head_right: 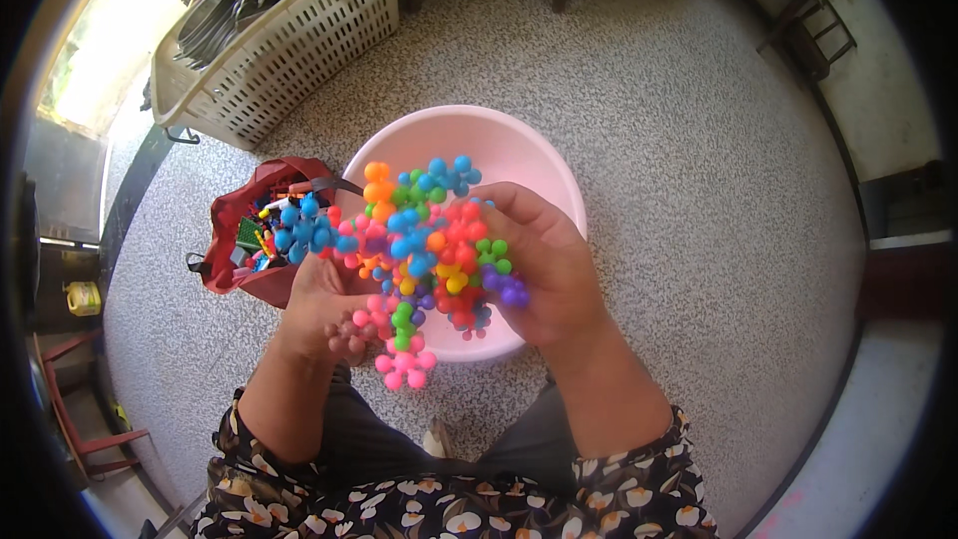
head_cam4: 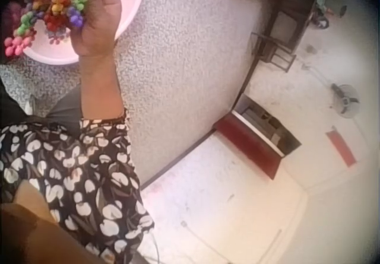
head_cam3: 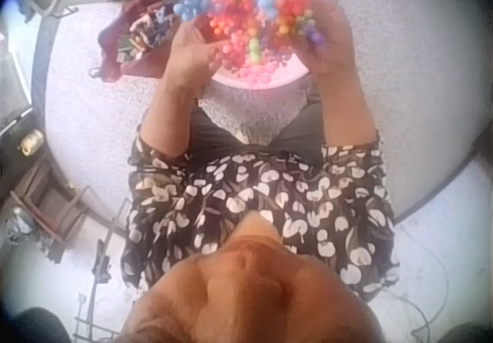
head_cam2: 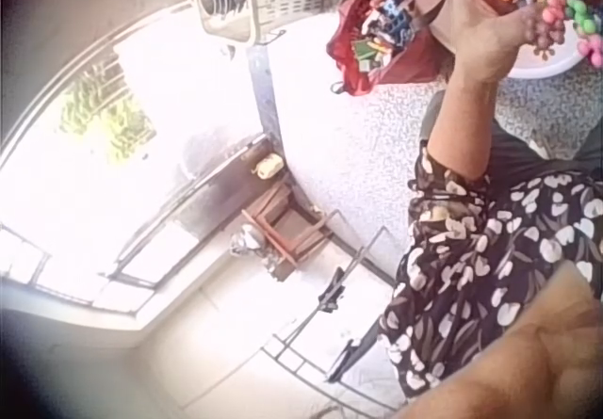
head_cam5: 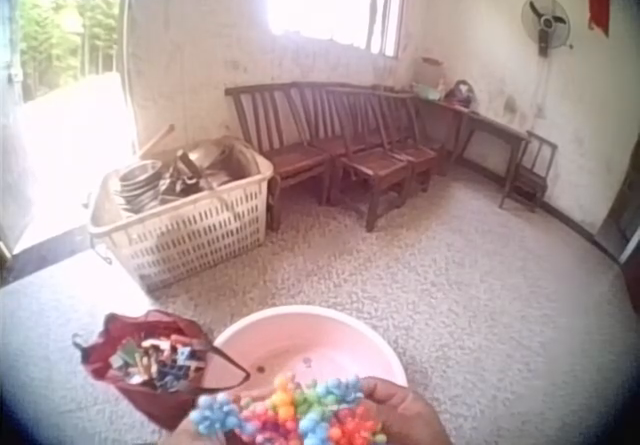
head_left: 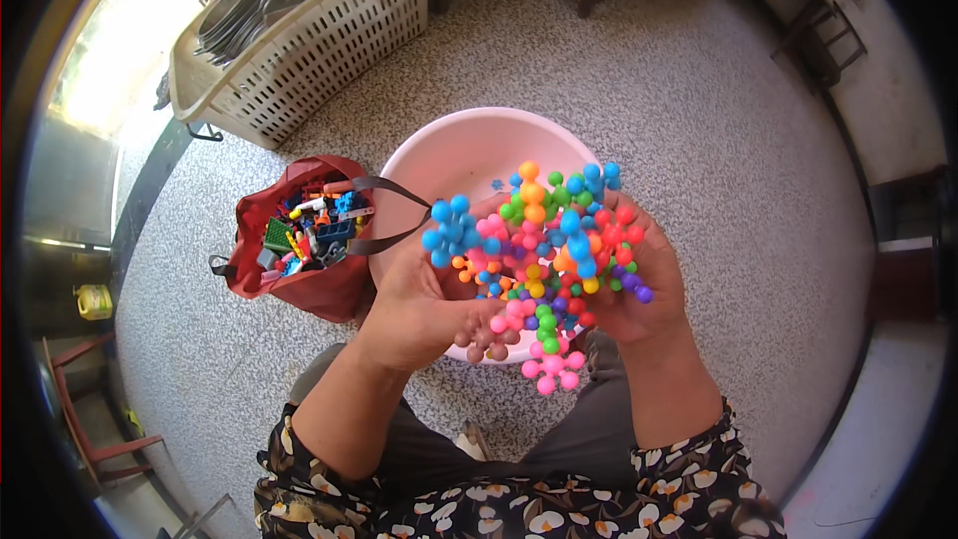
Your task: Assembling colorful star-shaped plastic toy blocks together.
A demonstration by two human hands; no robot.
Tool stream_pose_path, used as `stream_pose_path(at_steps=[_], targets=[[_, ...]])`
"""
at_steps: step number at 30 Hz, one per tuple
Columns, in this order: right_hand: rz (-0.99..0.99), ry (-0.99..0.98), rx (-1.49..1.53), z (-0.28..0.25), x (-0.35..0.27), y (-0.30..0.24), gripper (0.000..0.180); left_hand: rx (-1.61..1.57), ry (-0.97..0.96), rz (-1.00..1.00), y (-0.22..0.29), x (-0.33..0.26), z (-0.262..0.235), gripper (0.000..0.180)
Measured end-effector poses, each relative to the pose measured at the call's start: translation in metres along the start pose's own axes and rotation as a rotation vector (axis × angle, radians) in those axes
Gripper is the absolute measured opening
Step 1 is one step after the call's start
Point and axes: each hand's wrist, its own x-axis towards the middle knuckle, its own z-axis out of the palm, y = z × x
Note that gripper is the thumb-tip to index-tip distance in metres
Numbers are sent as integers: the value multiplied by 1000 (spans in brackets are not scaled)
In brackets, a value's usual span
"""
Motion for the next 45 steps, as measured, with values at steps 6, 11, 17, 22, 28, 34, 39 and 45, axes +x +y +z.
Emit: stream_pose_path(at_steps=[6,11,17,22,28,34,39,45], targets=[[29,25,-119,-7,1,1,24,-52,-57,-11,-4,0,5,62],[21,14,-212,-1,-2,-1,23,-45,-10,81,-17,4,5,56],[-67,54,-258,3,-1,3,21,-213,-36,-51,-19,6,1,53],[-90,222,-253,8,6,5,23,-87,-67,76,-24,9,0,45],[-107,174,-104,0,4,3,19,-273,-84,-63,-18,7,0,46],[-102,242,-189,-4,4,2,18,-346,-126,17,-32,5,-15,51],[-99,227,-219,0,2,0,19,-313,-311,147,-44,4,-33,58],[-159,291,-332,11,-1,-6,19,-136,-151,167,-35,4,-20,65]])
